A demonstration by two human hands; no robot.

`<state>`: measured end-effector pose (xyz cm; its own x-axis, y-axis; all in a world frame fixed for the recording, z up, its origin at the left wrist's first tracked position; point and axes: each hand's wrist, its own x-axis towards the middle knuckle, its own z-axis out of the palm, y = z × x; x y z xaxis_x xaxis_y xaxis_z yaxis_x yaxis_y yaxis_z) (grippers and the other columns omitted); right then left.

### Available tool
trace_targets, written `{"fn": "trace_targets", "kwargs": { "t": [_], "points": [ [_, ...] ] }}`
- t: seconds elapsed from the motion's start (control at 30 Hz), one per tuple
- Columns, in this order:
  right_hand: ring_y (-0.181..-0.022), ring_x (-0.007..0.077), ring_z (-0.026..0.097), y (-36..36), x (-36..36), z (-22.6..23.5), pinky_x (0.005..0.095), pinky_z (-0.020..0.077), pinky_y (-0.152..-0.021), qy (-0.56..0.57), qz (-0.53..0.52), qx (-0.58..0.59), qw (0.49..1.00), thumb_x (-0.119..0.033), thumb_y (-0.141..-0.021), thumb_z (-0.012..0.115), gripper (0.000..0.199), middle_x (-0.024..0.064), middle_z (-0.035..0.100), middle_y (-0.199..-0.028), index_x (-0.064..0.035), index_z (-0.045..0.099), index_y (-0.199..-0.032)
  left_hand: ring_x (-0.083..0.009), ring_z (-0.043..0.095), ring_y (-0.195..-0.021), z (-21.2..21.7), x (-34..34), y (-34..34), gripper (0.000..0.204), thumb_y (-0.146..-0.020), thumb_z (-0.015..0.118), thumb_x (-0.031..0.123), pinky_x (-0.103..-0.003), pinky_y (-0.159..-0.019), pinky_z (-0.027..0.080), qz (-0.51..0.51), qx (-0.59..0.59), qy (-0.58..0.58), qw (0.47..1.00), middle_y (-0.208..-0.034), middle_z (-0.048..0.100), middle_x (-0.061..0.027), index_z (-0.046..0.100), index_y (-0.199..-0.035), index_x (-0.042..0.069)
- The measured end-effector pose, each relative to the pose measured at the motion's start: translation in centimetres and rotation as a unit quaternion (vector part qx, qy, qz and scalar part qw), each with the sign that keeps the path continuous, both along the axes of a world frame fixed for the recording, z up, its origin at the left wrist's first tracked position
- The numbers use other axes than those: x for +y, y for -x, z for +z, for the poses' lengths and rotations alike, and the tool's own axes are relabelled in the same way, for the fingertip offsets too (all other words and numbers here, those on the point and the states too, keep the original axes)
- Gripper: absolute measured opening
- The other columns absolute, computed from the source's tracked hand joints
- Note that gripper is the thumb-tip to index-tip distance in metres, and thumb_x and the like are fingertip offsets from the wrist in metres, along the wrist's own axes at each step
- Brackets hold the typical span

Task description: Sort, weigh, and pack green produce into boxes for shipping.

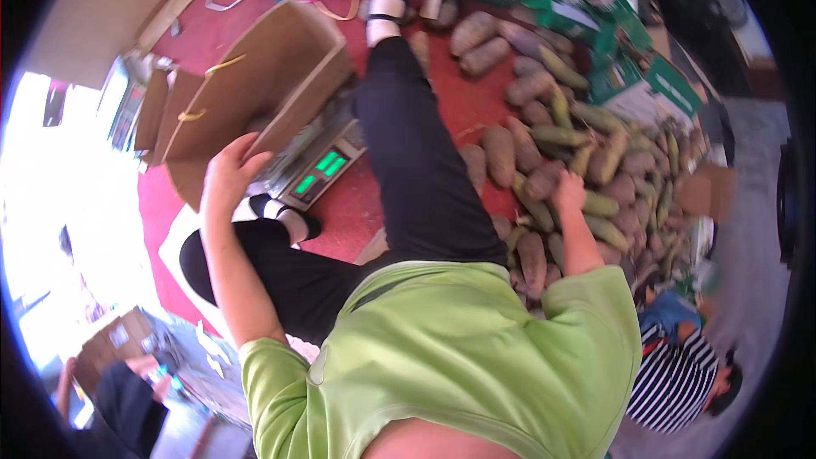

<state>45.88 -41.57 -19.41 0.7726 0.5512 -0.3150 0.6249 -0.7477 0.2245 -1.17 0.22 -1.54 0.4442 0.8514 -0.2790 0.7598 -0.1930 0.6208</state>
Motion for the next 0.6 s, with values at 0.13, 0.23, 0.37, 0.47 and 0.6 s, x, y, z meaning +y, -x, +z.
{"fn": "trace_targets", "kwargs": {
  "t": [0.13,0.23,0.37,0.47,0.6],
  "points": [
    [-0.114,0.0241,0.05,-0.3,-2.0,-0.9,0.0452,0.0433,-0.088,0.118,0.057,0.007,0.991,-0.014,-0.084,0.053,0.029,0.0033,0.057,-0.113,-0.0176,0.056,-0.112,-0.0288,0.064,-0.096,1.1,-0.5,0.0,0.049,-0.076,0.071,0.029,-0.036,-0.083,0.048,0.001,0.059,0.008,0.998,-0.101,0.067,-0.0167,0.061,-0.117,0.004],
    [-0.117,0.024,0.047,-1.2,-2.8,-2.1,0.0493,0.0416,-0.089,0.174,0.071,-0.01,0.982,-0.026,-0.088,0.05,0.025,0.0026,0.055,-0.117,-0.0199,0.06,-0.11,-0.0344,0.062,-0.094,1.5,-0.6,-0.1,0.048,-0.074,0.071,0.036,-0.042,-0.081,0.048,-0.018,0.094,-0.016,0.995,-0.098,0.066,-0.0172,0.063,-0.112,0.008],
    [-0.113,0.0253,0.049,-1.2,-2.8,-1.1,0.0473,0.0442,-0.087,0.175,0.118,0.0,0.977,-0.027,-0.086,0.055,0.022,0.0049,0.055,-0.111,-0.0183,0.062,-0.105,-0.0363,0.06,-0.098,0.9,-0.4,0.3,0.048,-0.074,0.07,0.033,-0.041,-0.085,0.046,-0.046,0.107,-0.035,0.993,-0.102,0.065,-0.0191,0.062,-0.113,0.006],
    [-0.115,0.0258,0.049,-1.9,-2.2,-1.3,0.0468,0.0439,-0.088,0.204,0.112,0.026,0.972,-0.019,-0.084,0.058,0.028,0.0053,0.056,-0.114,-0.0178,0.056,-0.112,-0.0338,0.059,-0.1,1.2,-0.8,0.9,0.049,-0.075,0.069,0.038,-0.043,-0.085,0.047,-0.045,0.134,-0.045,0.989,-0.104,0.064,-0.0156,0.061,-0.115,0.009],
    [-0.114,0.0266,0.052,-2.0,-1.4,-0.5,0.0478,0.0436,-0.089,0.211,0.11,0.048,0.97,-0.018,-0.083,0.058,0.03,0.0066,0.058,-0.115,-0.0171,0.054,-0.112,-0.0322,0.059,-0.1,0.6,-0.9,1.5,0.048,-0.076,0.068,0.039,-0.043,-0.084,0.048,-0.049,0.166,-0.062,0.983,-0.105,0.063,-0.013,0.061,-0.115,0.012]
  ]
}}
